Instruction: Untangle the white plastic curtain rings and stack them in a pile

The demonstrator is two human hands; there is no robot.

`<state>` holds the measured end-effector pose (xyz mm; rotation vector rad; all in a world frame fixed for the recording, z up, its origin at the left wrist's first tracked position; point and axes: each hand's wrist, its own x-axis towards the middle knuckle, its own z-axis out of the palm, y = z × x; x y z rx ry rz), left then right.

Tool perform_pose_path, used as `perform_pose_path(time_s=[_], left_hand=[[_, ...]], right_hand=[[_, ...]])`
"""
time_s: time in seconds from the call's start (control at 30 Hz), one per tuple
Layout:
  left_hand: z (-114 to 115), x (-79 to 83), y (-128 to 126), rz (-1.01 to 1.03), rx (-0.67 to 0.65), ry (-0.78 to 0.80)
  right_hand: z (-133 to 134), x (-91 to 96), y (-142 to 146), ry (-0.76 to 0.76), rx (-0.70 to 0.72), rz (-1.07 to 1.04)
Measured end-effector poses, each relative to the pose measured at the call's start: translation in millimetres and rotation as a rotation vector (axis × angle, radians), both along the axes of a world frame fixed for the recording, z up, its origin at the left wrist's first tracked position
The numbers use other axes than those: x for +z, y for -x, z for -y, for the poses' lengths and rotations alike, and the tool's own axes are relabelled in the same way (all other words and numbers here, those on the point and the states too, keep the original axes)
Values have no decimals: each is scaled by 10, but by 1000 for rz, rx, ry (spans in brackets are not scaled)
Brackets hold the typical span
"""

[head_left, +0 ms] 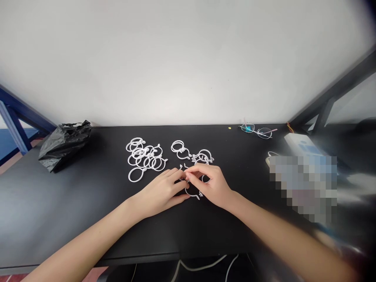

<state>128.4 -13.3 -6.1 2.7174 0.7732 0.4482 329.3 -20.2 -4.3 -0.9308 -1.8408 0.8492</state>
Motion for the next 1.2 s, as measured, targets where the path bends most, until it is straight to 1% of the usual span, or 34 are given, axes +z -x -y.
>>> perform_pose_path(time_s=[0.23, 0.6, 1.03, 1.1, 1.2], left_hand=[[12, -11, 13, -25, 20, -30], [1, -21, 11, 3, 45, -65], [0, -24, 14, -43, 62, -43], [-1, -24, 18, -47, 62, -43], [-15, -30, 22, -58, 68, -43]], right_hand=[[0, 12, 8, 6, 7, 7], [-4, 27, 9, 15, 2, 20], [-4, 2, 2, 7, 2, 19], [2, 3, 8, -2, -13, 25], [6, 1, 25, -42, -73, 39]])
